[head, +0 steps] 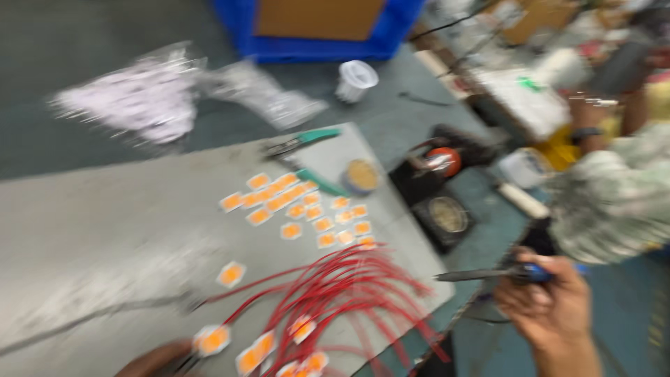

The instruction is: The person applies flux to wire ends and then uses a soldering iron to attach red and black wires to small square LED modules. The person repeatedly dips the soldering iron tip into solder and solders multiple LED units one by one.

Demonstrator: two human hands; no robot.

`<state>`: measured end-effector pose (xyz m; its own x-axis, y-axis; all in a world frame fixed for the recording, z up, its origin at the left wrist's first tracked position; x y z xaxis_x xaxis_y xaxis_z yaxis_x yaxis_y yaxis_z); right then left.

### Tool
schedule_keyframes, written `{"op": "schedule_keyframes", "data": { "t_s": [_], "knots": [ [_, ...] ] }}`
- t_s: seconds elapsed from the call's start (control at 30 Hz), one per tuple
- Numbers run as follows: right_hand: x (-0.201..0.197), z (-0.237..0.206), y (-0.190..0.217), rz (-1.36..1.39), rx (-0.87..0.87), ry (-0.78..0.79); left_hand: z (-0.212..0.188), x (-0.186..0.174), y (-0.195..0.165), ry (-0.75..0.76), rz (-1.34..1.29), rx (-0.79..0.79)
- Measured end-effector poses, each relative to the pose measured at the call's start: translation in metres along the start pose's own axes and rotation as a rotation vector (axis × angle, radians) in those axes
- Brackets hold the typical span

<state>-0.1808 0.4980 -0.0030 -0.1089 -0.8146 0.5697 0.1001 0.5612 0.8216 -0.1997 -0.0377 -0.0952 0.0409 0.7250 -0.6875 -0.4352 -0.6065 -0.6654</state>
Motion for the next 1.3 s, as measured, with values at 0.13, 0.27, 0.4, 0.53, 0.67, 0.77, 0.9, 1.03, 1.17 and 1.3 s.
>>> {"op": "schedule_keyframes", "data": {
  "t_s": [0.13, 0.27, 0.4, 0.53, 0.67, 0.77, 0.9, 1.03, 1.17, 1.3],
  "knots": [
    [-0.025, 0.014, -0.027, 0.083, -0.022, 0.070, -0.014, -0.010, 0.012, 0.065, -0.258, -0.123],
    [-0.067, 0.035, -0.063, 0.277, -0.069, 0.032, -0.010, -0.043, -0.014, -0.099, -0.292, -0.041],
    [-0.104, 0.038, -0.092, 0.375, -0.069, -0.022, -0.008, -0.087, -0.051, -0.345, -0.184, 0.256],
    [-0.124, 0.020, -0.111, 0.431, -0.040, -0.074, -0.011, -0.090, -0.054, -0.182, -0.204, 0.219],
    [-0.131, 0.005, -0.121, 0.455, 0.002, -0.093, -0.007, -0.080, -0.037, -0.091, -0.315, -0.001],
    [-0.133, 0.000, -0.125, 0.460, 0.036, -0.080, -0.003, -0.093, -0.024, -0.145, -0.537, -0.170],
    [-0.136, -0.001, -0.126, 0.463, 0.080, -0.040, -0.010, -0.114, -0.009, -0.284, -0.834, -0.342],
    [-0.141, -0.001, -0.124, 0.432, 0.094, 0.013, -0.030, -0.077, -0.032, 0.189, -0.592, -0.225],
    [-0.139, 0.001, -0.122, 0.442, 0.134, 0.195, -0.056, -0.046, -0.047, 0.238, -0.323, -0.174],
    [-0.147, 0.004, -0.124, -0.207, 0.053, 0.149, -0.063, -0.042, -0.051, 0.142, -0.373, -0.214]
  ]
}}
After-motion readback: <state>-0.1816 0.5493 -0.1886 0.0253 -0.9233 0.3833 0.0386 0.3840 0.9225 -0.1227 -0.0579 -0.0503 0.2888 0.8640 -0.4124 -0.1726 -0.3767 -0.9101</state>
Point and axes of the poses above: each hand's wrist, its own z-axis towards the middle knuckle, its own x-axis out of the palm, y = z × x, the point moved 5 cm from there along z, towards the middle knuckle, and after that the axes turned 8 degrees about -x, right-handed, at the moved point
